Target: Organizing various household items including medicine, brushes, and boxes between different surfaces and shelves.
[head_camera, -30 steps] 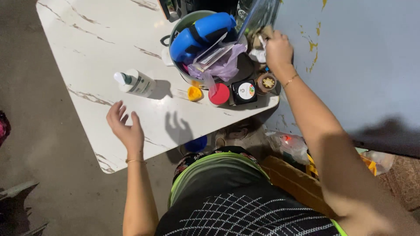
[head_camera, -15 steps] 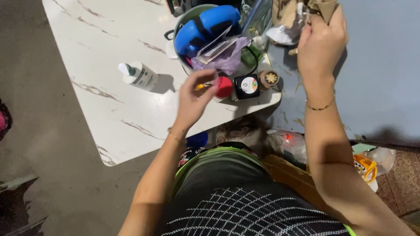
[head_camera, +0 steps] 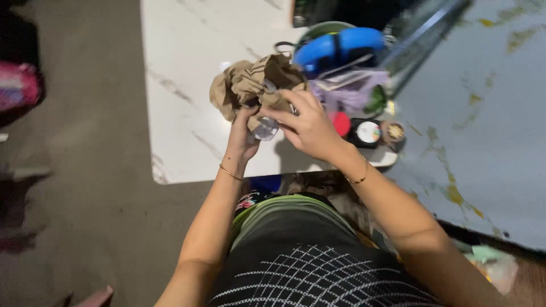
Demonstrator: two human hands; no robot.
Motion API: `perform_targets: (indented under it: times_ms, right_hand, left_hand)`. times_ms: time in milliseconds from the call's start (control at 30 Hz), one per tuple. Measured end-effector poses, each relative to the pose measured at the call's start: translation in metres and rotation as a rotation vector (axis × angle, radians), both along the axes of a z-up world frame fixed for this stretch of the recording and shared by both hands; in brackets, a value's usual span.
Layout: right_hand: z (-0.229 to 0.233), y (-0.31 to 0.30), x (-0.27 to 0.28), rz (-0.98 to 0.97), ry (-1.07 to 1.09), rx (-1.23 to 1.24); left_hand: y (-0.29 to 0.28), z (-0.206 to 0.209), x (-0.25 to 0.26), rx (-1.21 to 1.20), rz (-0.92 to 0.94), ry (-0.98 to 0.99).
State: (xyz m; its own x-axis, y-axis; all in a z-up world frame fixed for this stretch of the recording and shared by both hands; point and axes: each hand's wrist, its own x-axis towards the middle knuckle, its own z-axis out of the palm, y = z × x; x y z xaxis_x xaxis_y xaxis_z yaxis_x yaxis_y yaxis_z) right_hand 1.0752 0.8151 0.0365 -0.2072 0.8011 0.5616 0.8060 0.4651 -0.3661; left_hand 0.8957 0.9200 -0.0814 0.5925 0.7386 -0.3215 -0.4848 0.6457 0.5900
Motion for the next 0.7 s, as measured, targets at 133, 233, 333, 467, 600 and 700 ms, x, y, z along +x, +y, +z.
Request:
perform_targets:
  times_ms: [133, 233, 333, 467, 600, 700]
  right_hand:
    - [-0.033, 0.011, -0.023, 0.081, 0.058, -0.054]
    - [-0.069, 0.017, -0.042, 0.151, 0.273, -0.126]
    - [-0.079, 0.032, -0.049, 0.033, 0.328, -0.103]
    - [-0.064, 0.05, -0.05, 0.057, 0.94, -0.334]
    - [-0.04, 0.052, -0.064, -0.154, 0.404, -0.08]
    - [-0.083, 0.041, -0.078, -0.177, 0.177, 0.247]
  left_hand:
    - [0.016, -0.055, -0.059, -0.1, 0.154, -0.014]
    - [0.005, -0.033, -0.087, -0.161, 0.146, -0.162]
    - [0.004, -0.022, -0.1, -0.159, -0.017, -0.044]
    - [0.009, -0.078, -0.126, -0.225, 0.082, -0.356]
    - [0.004, -0.02, -0.124, -0.234, 0.068, -0.345]
    - [0.007, -0.052, -0.135, -0.141, -0.006, -0.69]
